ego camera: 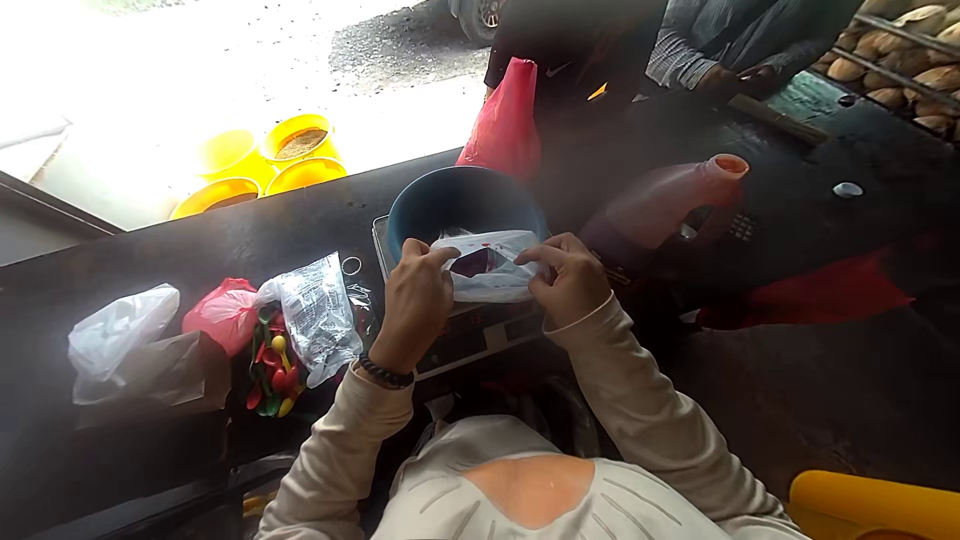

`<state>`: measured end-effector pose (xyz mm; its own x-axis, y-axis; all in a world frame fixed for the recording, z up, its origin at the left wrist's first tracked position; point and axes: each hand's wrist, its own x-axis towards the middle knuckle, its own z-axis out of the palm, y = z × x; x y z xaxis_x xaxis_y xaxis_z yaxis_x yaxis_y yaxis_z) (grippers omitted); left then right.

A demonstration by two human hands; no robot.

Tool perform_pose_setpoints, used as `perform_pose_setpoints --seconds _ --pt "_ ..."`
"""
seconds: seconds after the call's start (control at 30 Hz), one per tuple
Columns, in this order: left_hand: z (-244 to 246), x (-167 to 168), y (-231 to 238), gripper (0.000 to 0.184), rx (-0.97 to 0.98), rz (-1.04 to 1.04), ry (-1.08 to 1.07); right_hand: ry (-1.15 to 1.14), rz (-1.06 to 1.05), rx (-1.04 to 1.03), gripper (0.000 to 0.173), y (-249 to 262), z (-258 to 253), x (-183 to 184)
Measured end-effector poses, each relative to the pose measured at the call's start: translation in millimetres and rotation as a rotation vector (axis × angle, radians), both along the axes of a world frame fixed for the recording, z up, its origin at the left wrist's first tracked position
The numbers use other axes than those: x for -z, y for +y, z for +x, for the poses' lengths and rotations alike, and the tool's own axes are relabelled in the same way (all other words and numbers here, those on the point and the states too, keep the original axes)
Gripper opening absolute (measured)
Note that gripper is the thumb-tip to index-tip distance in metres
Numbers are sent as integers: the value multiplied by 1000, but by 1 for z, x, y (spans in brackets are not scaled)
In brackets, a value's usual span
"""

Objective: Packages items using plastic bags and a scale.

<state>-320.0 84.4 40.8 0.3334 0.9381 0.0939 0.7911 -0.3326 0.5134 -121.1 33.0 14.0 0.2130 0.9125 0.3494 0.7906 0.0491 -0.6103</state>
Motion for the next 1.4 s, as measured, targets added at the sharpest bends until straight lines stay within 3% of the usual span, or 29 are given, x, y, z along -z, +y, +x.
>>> perform_pose_setpoints --seconds 0.17,0.33,0.47,0.6,0.73,0.83,0.93,1.07,1.17,1.4 --pt "-3 -22 34 38 150 -168 84 -97 -24 -83 31 32 5 -27" --pt "-3 -73 97 47 60 -104 15 -205 -64 -126 33 98 4 -79" --pt "-7 -101 78 48 41 -16 -37 -192 19 -136 38 96 7 -103" --pt "-4 -72 14 31 88 160 -67 -241 141 -219 35 47 20 -75" --pt "13 -29 -17 35 70 -110 -33 -187 168 -190 36 19 22 -17" --pt "26 -10 -21 39 22 -179 -8 -110 176 -122 36 14 20 5" --pt "30 -8 -18 37 -1 -150 -27 -26 189 -52 33 18 16 11" --pt "30 -9 -18 40 -30 -120 -30 34 103 6 53 13 10 12" --pt "36 -4 -21 42 -86 -100 42 54 -4 18 59 5 4 10" --pt "31 0 -25 34 -96 -59 31 121 -3 -31 50 4 16 26"
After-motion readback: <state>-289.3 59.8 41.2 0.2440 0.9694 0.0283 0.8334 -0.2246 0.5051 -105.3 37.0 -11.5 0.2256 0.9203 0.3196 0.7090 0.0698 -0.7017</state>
